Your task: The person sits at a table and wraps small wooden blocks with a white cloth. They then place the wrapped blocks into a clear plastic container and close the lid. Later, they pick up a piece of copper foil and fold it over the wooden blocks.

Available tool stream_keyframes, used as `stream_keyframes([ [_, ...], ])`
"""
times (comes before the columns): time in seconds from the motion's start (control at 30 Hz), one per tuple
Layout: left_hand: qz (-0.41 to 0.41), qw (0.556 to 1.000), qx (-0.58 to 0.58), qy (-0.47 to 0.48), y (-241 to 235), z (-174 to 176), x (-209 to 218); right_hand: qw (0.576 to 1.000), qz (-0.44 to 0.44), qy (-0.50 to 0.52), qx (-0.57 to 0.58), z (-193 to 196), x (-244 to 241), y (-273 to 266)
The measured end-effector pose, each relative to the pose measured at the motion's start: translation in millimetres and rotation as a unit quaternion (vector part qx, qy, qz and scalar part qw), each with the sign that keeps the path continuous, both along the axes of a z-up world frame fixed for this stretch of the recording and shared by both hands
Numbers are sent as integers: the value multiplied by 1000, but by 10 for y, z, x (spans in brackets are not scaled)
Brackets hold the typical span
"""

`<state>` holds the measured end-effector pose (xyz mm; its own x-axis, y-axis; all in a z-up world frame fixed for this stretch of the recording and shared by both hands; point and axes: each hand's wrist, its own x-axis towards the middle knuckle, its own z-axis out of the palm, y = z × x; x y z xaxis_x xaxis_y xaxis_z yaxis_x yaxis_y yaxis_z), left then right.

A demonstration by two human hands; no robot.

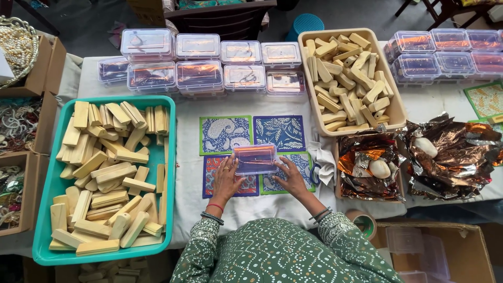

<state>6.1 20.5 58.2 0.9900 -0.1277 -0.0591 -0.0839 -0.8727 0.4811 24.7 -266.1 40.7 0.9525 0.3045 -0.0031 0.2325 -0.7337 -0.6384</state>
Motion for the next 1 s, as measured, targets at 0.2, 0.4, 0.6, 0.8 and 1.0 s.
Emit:
stream_keyframes([
  [0.2,-19,993,86,-84,-80,-490,61,1000,3,-24,17,-75,7,46],
  [0.4,-56,983,148,-97,-123,-474,73,999,-8,-19,-40,-104,40,122],
  [0.6,-67,973,191,-111,-173,-622,122,996,-2,-81,-35,-237,34,110],
  [0.8,-46,977,160,-130,-181,-611,87,998,-16,-52,-20,-64,15,147],
  [1.0,-33,983,127,-132,-188,-525,53,990,-26,-119,-73,-104,-21,187],
])
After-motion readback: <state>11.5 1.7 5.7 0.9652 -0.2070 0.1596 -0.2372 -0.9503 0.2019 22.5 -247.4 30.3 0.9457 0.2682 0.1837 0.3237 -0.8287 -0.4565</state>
